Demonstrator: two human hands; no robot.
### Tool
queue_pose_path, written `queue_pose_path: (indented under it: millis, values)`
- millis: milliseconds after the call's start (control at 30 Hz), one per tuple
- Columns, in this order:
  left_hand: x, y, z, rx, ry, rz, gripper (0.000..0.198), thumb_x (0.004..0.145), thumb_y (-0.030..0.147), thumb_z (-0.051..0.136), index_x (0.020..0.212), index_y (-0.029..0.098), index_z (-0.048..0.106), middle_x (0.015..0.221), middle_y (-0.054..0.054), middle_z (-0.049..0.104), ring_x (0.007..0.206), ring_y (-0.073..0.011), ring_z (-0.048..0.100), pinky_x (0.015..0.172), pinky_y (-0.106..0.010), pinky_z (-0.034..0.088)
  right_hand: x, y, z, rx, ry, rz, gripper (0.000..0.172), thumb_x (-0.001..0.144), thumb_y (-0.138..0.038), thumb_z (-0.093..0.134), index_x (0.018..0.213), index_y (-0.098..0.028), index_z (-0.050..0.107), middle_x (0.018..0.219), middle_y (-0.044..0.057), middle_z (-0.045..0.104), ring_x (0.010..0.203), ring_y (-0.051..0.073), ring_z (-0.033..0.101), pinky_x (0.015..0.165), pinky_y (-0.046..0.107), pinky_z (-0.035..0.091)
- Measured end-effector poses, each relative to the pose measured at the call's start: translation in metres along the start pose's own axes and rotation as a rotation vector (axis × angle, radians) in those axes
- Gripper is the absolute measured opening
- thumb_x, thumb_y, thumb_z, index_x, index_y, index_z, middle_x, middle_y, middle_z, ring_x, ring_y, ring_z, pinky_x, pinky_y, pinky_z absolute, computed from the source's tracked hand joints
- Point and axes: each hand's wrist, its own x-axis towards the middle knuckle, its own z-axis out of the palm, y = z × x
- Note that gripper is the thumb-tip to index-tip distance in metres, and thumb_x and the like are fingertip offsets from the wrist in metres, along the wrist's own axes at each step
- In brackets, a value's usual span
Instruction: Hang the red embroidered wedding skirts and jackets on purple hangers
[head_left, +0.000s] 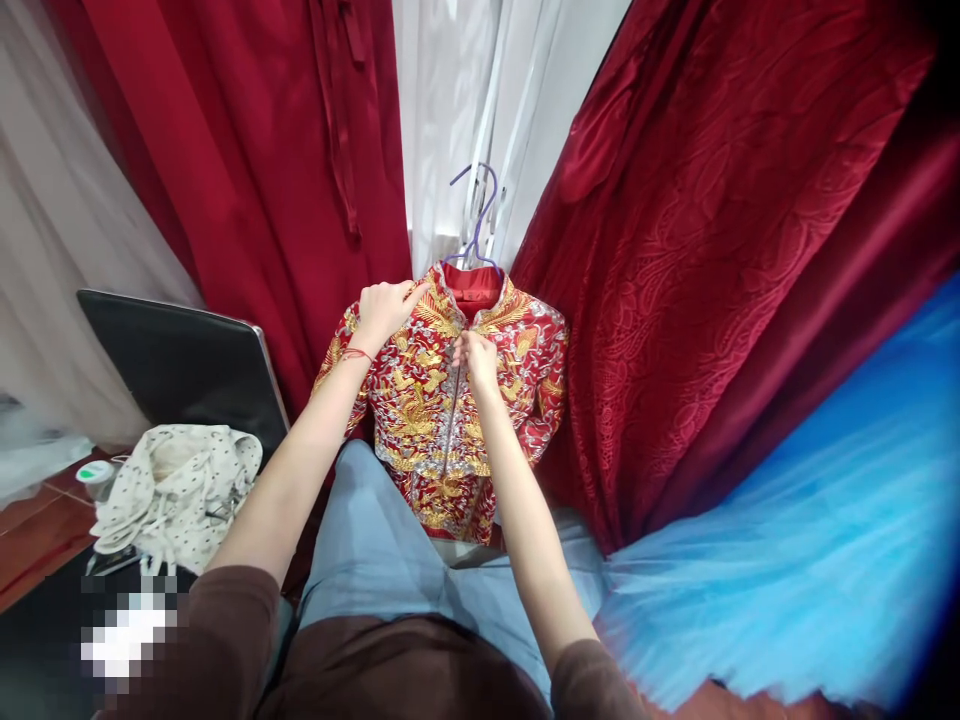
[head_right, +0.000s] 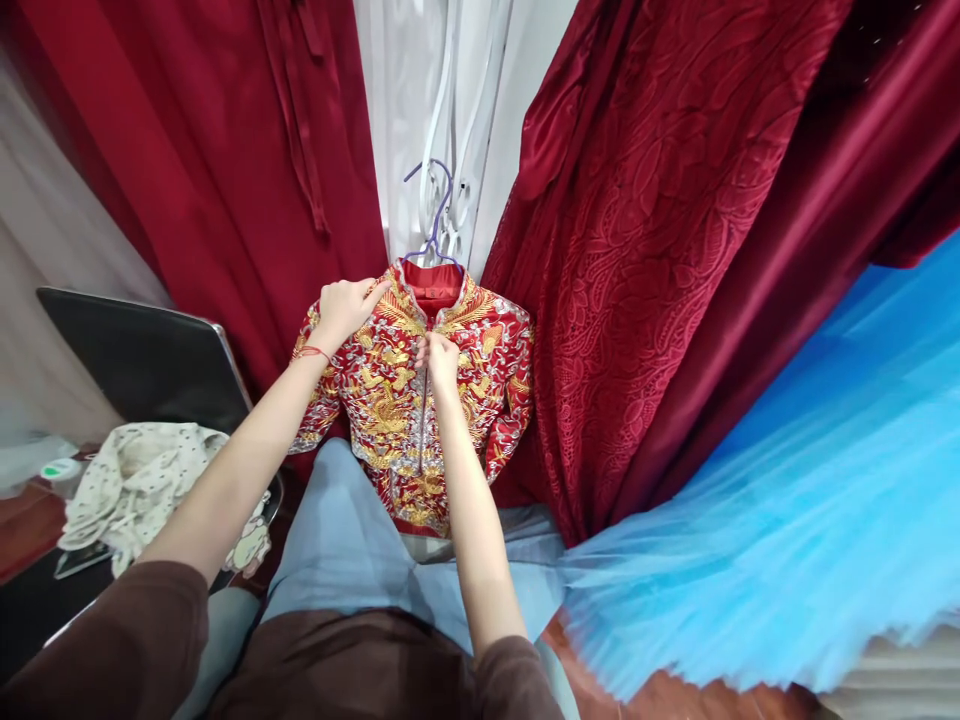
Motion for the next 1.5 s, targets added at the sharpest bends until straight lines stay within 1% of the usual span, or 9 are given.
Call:
queue_pose_path:
  millis: [300,500,633,767,1000,1200,1300,1433,1500]
  values:
    - [-0.002,0.000,-0.002,0.004,-0.003,0.006,0.077,0.094,0.072,0.013,0.090,0.019,0.069,0.089,-0.016,0.074,0.085,-0.0284,0.067,0.065,-0.032,0.029,-0.044,0.082,-0.011,-0.127,0.090,0.057,0.031,0.088,-0.025,0.045,0.058,-0.021,0.048,0.047,-0.006,0.046,0.044,0.010,0.042,0.048,0.023,0.036]
    - [-0.003,-0.002,0.000,-0.007,-0.002,0.010,0.077,0.094,0.072,0.014,0.093,0.019,0.070,0.089,-0.017,0.073,0.085,-0.0299,0.067,0.066,-0.033,0.030,-0.054,0.102,-0.014,-0.202,0.100,0.064,0.031,0.090,-0.031,0.044,0.061,-0.021,0.048,0.050,-0.005,0.049,0.047,0.010,0.044,0.051,0.023,0.038]
    - [-0.003,-0.002,0.001,-0.061,-0.008,0.002,0.079,0.093,0.073,0.013,0.094,0.019,0.070,0.091,-0.018,0.072,0.088,-0.0313,0.066,0.068,-0.034,0.031,-0.066,0.127,-0.020,-0.265,0.100,0.147,0.031,0.090,-0.031,0.043,0.061,-0.021,0.049,0.051,-0.004,0.052,0.047,0.011,0.047,0.050,0.023,0.040]
    - [-0.003,-0.002,0.001,-0.076,-0.011,-0.005,0.080,0.092,0.074,0.010,0.094,0.019,0.069,0.093,-0.017,0.072,0.090,-0.0309,0.066,0.069,-0.034,0.031,-0.101,0.174,-0.031,-0.385,0.116,0.314,0.037,0.092,-0.029,0.048,0.057,-0.020,0.050,0.048,-0.003,0.051,0.047,0.011,0.047,0.050,0.023,0.041]
    - [-0.004,-0.005,-0.001,-0.046,-0.006,0.013,0.075,0.094,0.072,0.015,0.093,0.019,0.069,0.090,-0.016,0.073,0.087,-0.0285,0.066,0.067,-0.032,0.030,-0.154,0.223,-0.063,-0.654,0.204,0.591,0.025,0.096,-0.039,0.058,0.105,-0.017,0.065,0.106,0.004,0.067,0.091,0.015,0.065,0.081,0.033,0.056]
    - [-0.005,-0.003,-0.001,-0.004,0.008,0.022,0.078,0.095,0.071,0.010,0.094,0.019,0.069,0.089,-0.015,0.073,0.084,-0.0283,0.067,0.065,-0.032,0.030,-0.159,0.207,-0.068,-0.802,0.121,0.632,0.025,0.100,-0.034,0.050,0.106,-0.014,0.065,0.110,0.008,0.067,0.102,0.021,0.064,0.090,0.038,0.054]
    - [-0.005,-0.002,0.000,0.002,0.021,0.025,0.076,0.095,0.070,0.011,0.093,0.019,0.068,0.089,-0.015,0.074,0.084,-0.0278,0.068,0.064,-0.032,0.030,-0.157,0.183,-0.056,-0.820,-0.032,0.642,0.026,0.096,-0.037,0.058,0.109,-0.016,0.065,0.109,0.006,0.067,0.093,0.016,0.066,0.083,0.035,0.056]
    - [-0.003,-0.003,0.003,0.011,0.019,0.040,0.071,0.096,0.068,0.015,0.090,0.020,0.067,0.087,-0.013,0.074,0.084,-0.0269,0.068,0.063,-0.031,0.030,-0.127,0.120,-0.036,-0.764,-0.399,0.604,0.016,0.087,-0.024,0.065,0.076,-0.013,0.066,0.069,0.004,0.068,0.064,0.017,0.065,0.063,0.031,0.053]
    - [-0.003,-0.003,0.004,0.008,0.020,0.038,0.071,0.097,0.068,0.015,0.090,0.019,0.067,0.087,-0.013,0.074,0.084,-0.0271,0.068,0.063,-0.031,0.030,-0.099,0.072,-0.025,-0.720,-0.513,0.496,0.014,0.089,-0.022,0.060,0.080,-0.015,0.067,0.070,0.003,0.068,0.067,0.016,0.064,0.069,0.031,0.052]
